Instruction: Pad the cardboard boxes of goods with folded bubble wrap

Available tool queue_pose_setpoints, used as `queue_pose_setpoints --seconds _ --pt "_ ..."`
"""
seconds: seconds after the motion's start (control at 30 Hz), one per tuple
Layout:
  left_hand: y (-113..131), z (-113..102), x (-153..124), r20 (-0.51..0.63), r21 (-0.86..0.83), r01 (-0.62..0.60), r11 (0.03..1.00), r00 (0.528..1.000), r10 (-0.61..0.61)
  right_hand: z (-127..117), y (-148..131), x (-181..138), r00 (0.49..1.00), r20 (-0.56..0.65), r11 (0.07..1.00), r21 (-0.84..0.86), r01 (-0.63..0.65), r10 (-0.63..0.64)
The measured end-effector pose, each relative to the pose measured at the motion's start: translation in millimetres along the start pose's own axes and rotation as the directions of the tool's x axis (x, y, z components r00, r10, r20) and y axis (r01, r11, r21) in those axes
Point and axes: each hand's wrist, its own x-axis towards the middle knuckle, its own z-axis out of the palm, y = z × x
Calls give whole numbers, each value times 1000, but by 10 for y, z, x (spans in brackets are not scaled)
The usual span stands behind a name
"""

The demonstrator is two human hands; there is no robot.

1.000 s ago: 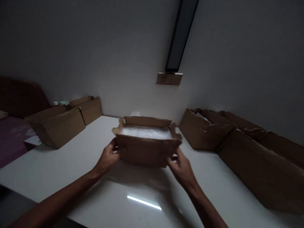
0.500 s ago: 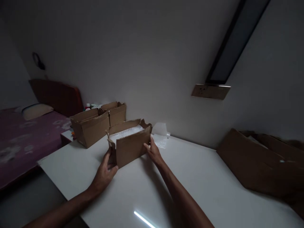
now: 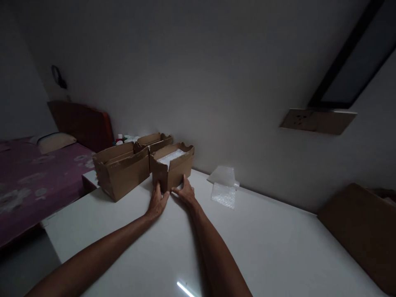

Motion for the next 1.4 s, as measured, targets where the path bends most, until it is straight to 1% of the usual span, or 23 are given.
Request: queue_pose_setpoints --seconds 0.17,0.3,0.4,0.5,0.57,0.63,0.7,0.77,0.8,0.83,0.9,0.93,0.97,1.0,1.03,1.1,1.13,1.17,1.23,1.3,1.33,1.37,1.4 --pt "-115 105 385 8 96 43 995 999 -43 33 -25 367 1000 23 992 -122 -11 13" --pt "-182 142 516 36 192 28 981 999 -35 77 -59 554 998 67 981 -190 28 -15" --pt "-222 156 569 48 258 6 966 999 -19 84 -111 616 996 92 970 -239 42 -21" --pt "-233 142 588 58 292 -5 956 998 -12 55 -216 508 994 103 951 -301 66 -37" --pt "-208 112 548 72 293 -16 956 997 -6 13 -299 290 991 112 932 -349 102 -67" --pt "-174 71 473 98 286 -38 957 995 10 -34 -356 -28 986 131 909 -390 150 -106" --pt "-155 38 395 117 287 -63 956 993 31 -88 -358 -406 975 160 885 -416 209 -155" --pt "-158 32 314 143 297 -100 950 988 59 -171 -297 -833 963 177 865 -429 260 -202" --pt "-165 42 259 155 307 -117 945 985 71 -232 -246 -1065 949 191 851 -423 310 -251" --pt "-173 60 185 174 333 -134 933 982 79 -312 -183 -1306 927 205 832 -410 374 -315" --pt "-185 119 -40 264 481 -227 847 959 107 -538 -21 -1780 884 223 794 -390 467 -411" --pt "-184 159 -195 313 528 -280 801 942 122 -694 77 -1991 885 215 785 -407 466 -414" --pt "-175 206 -378 360 554 -331 764 923 139 -882 185 -2169 907 185 787 -452 421 -379" --pt "-154 259 -583 418 546 -399 737 892 173 -1105 298 -2308 946 120 791 -523 317 -300" --pt "-120 318 -806 484 509 -472 719 848 214 -1361 414 -2406 983 20 782 -603 159 -184" --pt "-6 449 -1279 611 367 -608 704 728 310 -1961 630 -2491 985 -149 765 -643 -32 -84" --pt "70 518 -1513 666 276 -655 704 658 351 -2290 722 -2495 970 -237 751 -649 -123 -46" --pt "153 590 -1736 723 168 -687 707 573 386 -2622 802 -2488 942 -334 733 -645 -217 -15" --pt "325 733 -2120 805 -82 -703 706 371 463 -3250 924 -2472 865 -501 691 -619 -374 19" --pt "479 860 -2390 826 -289 -671 683 185 532 -3752 1014 -2478 789 -612 646 -580 -496 56" --pt "542 907 -2478 822 -346 -666 661 125 556 -3938 1053 -2488 761 -643 623 -561 -546 89" --pt "595 937 -2536 815 -379 -667 641 87 572 -4079 1091 -2497 740 -661 600 -542 -588 127" --pt "639 947 -2569 811 -394 -675 624 64 582 -4175 1125 -2505 726 -667 581 -528 -620 169"
